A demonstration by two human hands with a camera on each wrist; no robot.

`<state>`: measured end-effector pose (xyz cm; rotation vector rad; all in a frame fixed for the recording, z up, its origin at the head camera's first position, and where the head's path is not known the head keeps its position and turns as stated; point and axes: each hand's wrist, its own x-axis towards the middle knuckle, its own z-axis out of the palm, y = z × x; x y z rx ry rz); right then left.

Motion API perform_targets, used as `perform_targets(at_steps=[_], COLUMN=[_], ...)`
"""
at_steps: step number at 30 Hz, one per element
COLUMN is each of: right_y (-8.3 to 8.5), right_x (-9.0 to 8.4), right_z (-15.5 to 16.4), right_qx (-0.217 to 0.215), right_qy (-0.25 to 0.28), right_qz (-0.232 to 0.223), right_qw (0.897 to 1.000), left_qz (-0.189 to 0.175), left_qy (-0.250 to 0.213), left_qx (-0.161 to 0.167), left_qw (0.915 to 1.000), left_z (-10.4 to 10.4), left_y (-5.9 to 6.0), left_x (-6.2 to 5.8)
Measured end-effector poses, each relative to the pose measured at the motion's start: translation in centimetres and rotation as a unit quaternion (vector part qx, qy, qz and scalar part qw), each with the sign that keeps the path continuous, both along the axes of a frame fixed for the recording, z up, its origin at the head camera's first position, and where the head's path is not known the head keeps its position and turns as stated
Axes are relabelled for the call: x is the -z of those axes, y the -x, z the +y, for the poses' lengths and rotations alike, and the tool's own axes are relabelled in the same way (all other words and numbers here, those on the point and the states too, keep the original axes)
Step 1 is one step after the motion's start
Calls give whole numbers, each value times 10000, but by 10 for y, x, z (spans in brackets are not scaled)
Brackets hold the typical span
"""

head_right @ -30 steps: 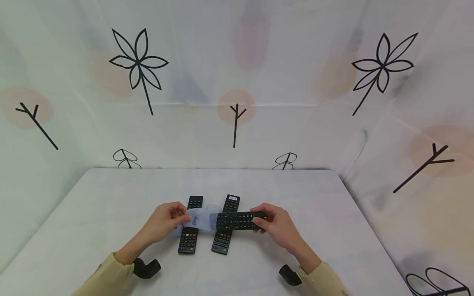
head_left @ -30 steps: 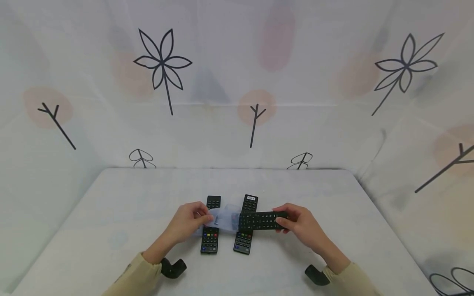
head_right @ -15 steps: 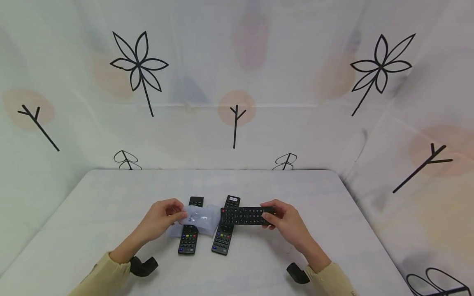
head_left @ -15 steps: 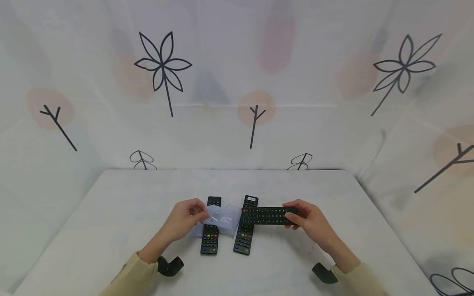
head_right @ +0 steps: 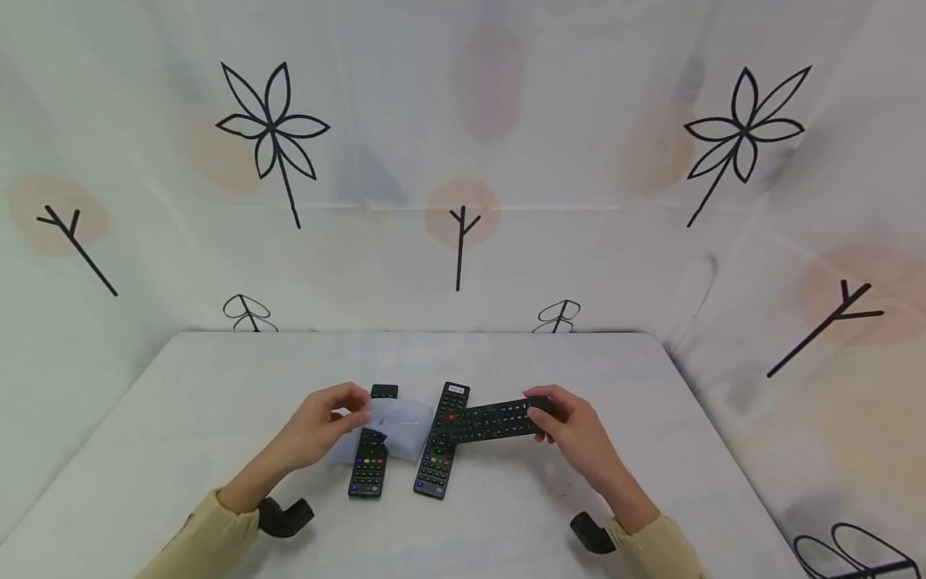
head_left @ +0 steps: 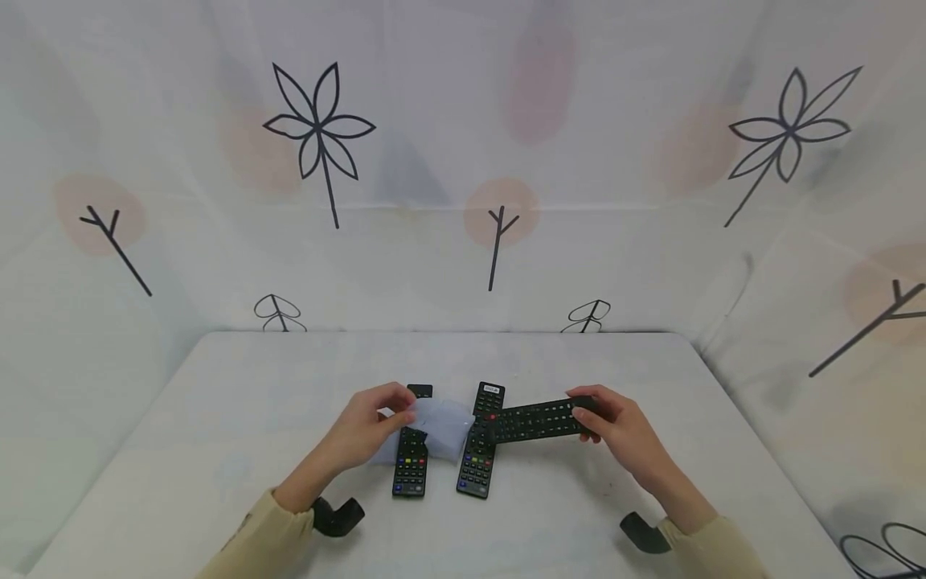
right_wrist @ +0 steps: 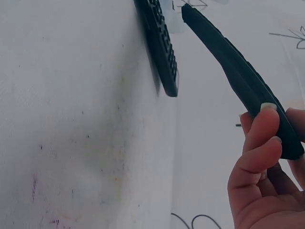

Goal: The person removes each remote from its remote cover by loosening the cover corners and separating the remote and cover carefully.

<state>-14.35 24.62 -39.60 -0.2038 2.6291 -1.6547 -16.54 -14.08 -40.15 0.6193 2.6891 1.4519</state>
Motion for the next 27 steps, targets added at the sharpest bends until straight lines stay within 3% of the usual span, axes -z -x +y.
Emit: perform_targets(at_steps=[13,22,27], right_y=[3,9,11], right_x=[1,1,3], right_z=[12,22,26], right_qx=[345,589,653], right_qy=[-207,-328,-368], right_qz=[75,93,49], right_qw=[9992,9977,9972], left_qz=[163,335,260], left_qy=[-422,-367,-356], left_qx=[432,722,873], left_qw=[9980,9961,9952], left_z=[19,42,53], left_y=[5,8,10], left_x=[1,4,7])
